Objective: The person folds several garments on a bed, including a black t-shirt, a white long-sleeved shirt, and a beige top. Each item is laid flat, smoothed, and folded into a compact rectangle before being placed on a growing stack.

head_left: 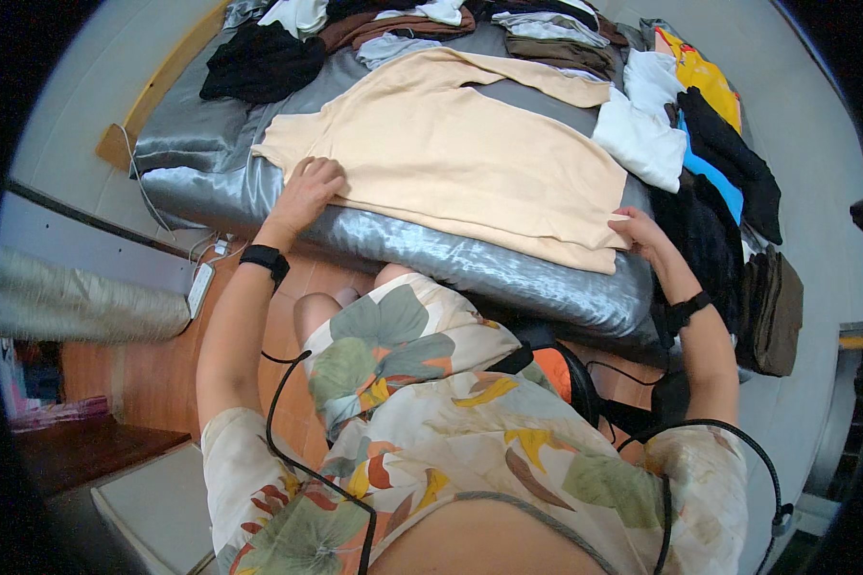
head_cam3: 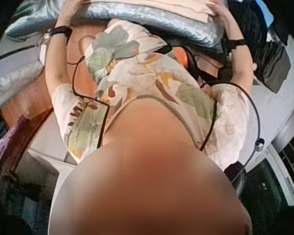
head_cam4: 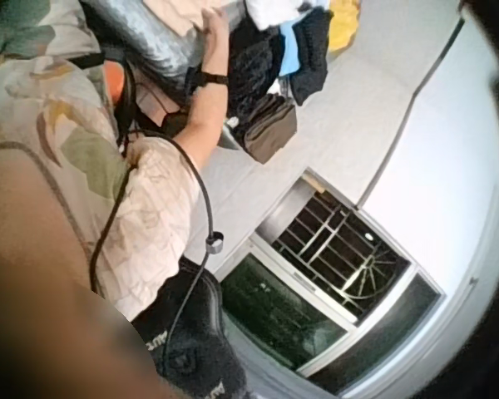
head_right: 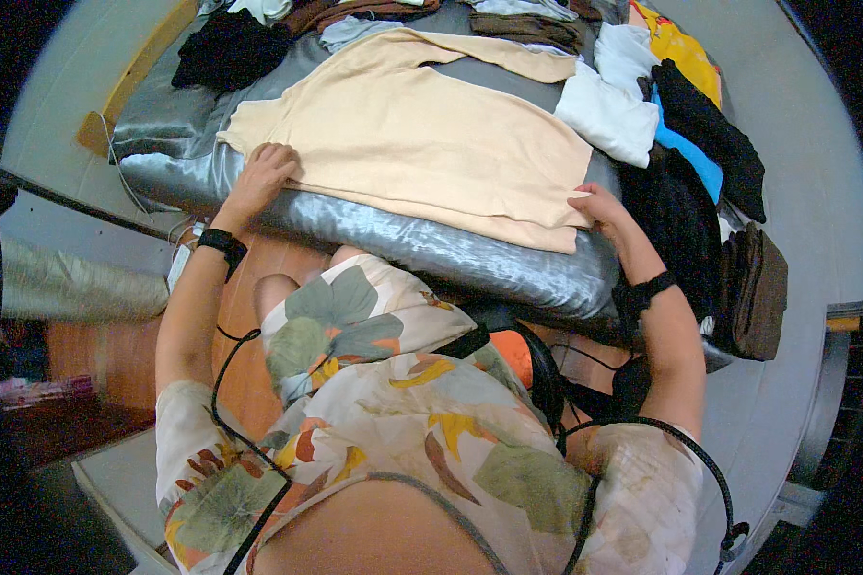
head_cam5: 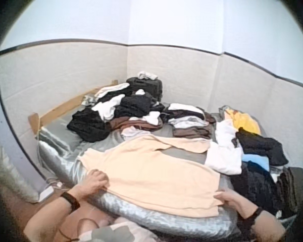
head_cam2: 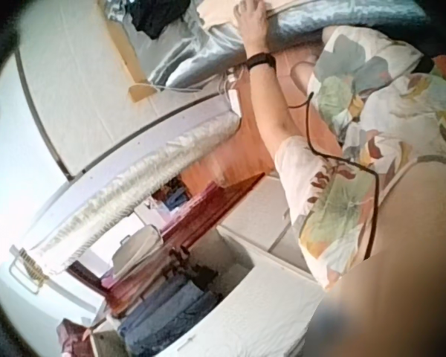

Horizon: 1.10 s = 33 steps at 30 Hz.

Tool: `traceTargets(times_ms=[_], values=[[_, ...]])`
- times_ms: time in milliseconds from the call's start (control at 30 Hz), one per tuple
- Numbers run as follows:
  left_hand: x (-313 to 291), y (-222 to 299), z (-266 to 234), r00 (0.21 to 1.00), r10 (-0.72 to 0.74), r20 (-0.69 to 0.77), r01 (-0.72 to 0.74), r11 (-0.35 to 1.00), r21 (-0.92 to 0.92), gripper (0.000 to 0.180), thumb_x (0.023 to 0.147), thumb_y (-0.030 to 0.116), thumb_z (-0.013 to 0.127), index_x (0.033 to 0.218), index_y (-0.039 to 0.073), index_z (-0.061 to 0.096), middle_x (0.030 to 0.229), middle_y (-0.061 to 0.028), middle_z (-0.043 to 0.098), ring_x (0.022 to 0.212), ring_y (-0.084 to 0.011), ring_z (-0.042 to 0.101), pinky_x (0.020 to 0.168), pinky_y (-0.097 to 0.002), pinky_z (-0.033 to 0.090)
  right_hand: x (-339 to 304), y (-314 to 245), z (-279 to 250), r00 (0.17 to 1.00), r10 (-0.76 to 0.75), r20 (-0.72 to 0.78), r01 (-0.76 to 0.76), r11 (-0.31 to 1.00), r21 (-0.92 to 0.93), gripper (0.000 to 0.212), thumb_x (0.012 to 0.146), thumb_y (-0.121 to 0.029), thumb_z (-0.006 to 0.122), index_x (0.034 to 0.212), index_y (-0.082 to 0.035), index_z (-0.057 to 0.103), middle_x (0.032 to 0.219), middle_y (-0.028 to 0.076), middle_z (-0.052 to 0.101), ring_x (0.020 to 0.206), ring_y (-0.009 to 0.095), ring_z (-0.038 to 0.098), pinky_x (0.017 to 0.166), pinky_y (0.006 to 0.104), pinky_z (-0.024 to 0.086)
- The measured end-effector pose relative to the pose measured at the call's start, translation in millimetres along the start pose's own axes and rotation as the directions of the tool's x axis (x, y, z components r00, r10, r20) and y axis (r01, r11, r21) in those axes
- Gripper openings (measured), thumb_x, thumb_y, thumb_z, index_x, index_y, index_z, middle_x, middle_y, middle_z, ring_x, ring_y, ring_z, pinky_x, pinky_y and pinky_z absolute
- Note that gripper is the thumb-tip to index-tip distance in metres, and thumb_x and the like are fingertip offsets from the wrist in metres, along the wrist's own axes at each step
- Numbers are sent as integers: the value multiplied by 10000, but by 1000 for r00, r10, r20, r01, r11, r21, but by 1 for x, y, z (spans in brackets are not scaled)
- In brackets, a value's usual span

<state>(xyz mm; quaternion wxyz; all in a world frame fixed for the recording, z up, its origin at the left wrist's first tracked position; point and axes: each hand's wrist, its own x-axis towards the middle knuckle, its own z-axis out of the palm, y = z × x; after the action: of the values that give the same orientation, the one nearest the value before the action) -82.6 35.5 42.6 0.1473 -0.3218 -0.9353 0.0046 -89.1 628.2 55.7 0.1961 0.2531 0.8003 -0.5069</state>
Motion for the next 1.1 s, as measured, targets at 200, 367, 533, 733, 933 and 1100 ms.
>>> traceTargets(times_ms=[200, 367, 533, 733, 933, 1100], values=[[-1, 2, 11, 996, -87, -31, 77, 968, -238, 157, 729, 1, 562, 879, 47, 560, 954, -95, 577, 945, -294, 554, 844, -383, 443, -33, -14, -28, 953, -253, 170, 199, 939, 280, 319, 884, 0, 575, 1185, -29, 474, 1088, 126, 587, 922, 191, 633, 732, 296, 555], [-7, 4, 3, 997, -67, 30, 73, 894, -442, 143, 709, 21, 643, 830, 16, 568, 941, -128, 577, 921, -314, 559, 820, -374, 452, -28, 5, -24, 962, 28, 272, -24, 1000, -18, 404, 834, 13, 625, 1205, -81, 494, 900, 78, 619, 663, 137, 601, 486, 246, 478], [27, 3, 3, 966, -249, -76, 191, 876, -444, 159, 799, 80, 629, 946, 20, 646, 1005, -139, 591, 960, -297, 562, 836, -371, 461, -26, -23, -10, 957, 53, 285, 41, 949, -314, 418, 785, 63, 597, 1163, -102, 529, 870, 50, 618, 637, 120, 614, 476, 226, 477], [96, 33, 34, 988, -68, 141, 136, 822, -553, 291, 912, 136, 542, 1191, 137, 622, 1123, -123, 576, 1088, -298, 498, 949, -381, 394, -73, -78, -24, 911, -208, 357, 216, 976, 17, 463, 739, 43, 601, 1186, -43, 512, 963, 87, 608, 788, 149, 642, 647, 232, 540], [140, 71, 27, 937, 11, 348, 280, 570, -773, 489, 797, 63, 495, 1276, 130, 566, 1263, -138, 565, 1180, -308, 485, 1031, -370, 353, -114, -106, -42, 827, -520, 212, 370, 789, 491, 451, 737, 11, 648, 1162, -40, 508, 963, 94, 603, 818, 154, 651, 647, 243, 567], [154, 79, 6, 772, 58, 633, 444, 664, -602, 634, 648, 31, 480, 1268, 130, 567, 1152, -204, 608, 1085, -321, 552, 984, -377, 388, -115, -116, -38, 835, -516, 193, 329, 747, 577, 389, 783, -7, 634, 1150, -42, 511, 951, 83, 608, 816, 165, 653, 656, 256, 571]])
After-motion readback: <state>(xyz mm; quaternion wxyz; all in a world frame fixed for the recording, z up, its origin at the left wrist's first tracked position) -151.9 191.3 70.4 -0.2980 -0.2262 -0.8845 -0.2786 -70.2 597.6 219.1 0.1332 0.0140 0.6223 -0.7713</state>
